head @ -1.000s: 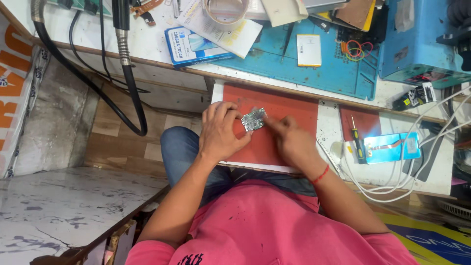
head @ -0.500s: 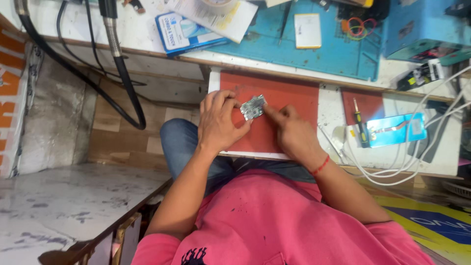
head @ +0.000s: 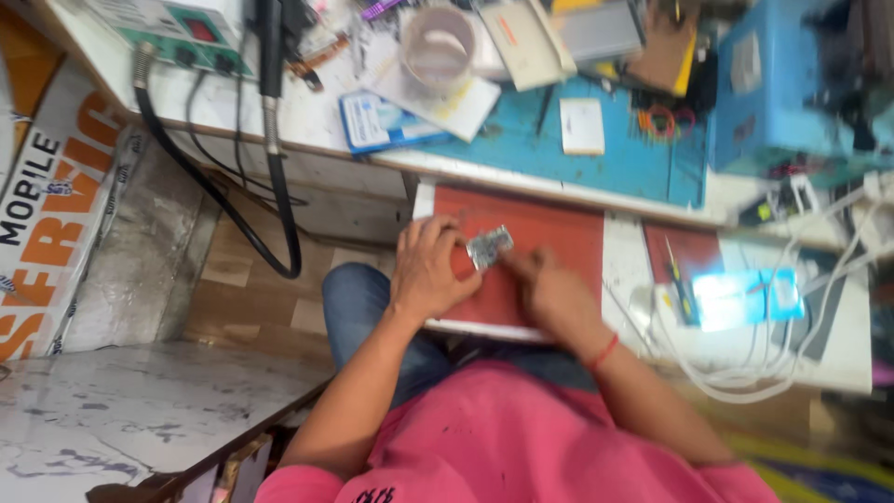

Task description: The person uses a small tool to scrape and clean the surface of a small circuit board placed on a red mat. They repeatedly scrape different areas of the board, flip it over, and continue scraping. The person also briefly handles a small bottle and a piece of foil.

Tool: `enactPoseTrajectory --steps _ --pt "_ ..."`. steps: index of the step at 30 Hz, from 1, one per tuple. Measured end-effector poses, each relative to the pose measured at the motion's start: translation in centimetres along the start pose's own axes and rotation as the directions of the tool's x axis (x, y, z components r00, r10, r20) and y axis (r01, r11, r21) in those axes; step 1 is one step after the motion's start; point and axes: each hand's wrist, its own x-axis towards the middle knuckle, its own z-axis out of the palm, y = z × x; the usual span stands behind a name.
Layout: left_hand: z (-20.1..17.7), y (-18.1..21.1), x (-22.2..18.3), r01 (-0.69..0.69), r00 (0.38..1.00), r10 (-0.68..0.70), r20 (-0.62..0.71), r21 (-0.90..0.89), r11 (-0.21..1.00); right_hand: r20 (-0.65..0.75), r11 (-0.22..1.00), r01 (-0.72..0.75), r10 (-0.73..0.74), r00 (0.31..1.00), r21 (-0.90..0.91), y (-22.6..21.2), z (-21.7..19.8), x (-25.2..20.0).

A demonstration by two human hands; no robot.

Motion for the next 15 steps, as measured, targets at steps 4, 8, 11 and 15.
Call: enactPoseTrajectory --steps 4,8,11,15 --pt "0.5 0.3 0.1 0.037 0.999 -0.037 0.022 0.001 0.999 0.052 0.999 0.012 -0.014 0.999 0.045 0.7 -0.4 -0.4" --pt "0.5 0.2 0.2 0.0 1.0 0.0 0.011 0.046 0.999 0.003 0.998 -0.057 0.057 0.998 -0.031 1.5 0.0 -0.1" --pt "1.3 -0.1 -0.2 -0.009 0.999 0.007 0.054 0.045 0.999 -0.088 0.998 -0.046 0.05 0.995 0.053 2.5 0.8 -0.7" --pt "2.2 -0.7 0.0 -0.067 0.996 0.06 0.061 0.12 0.991 0.016 0.998 0.012 -0.013 1.0 0.058 3.0 1.9 -1.0"
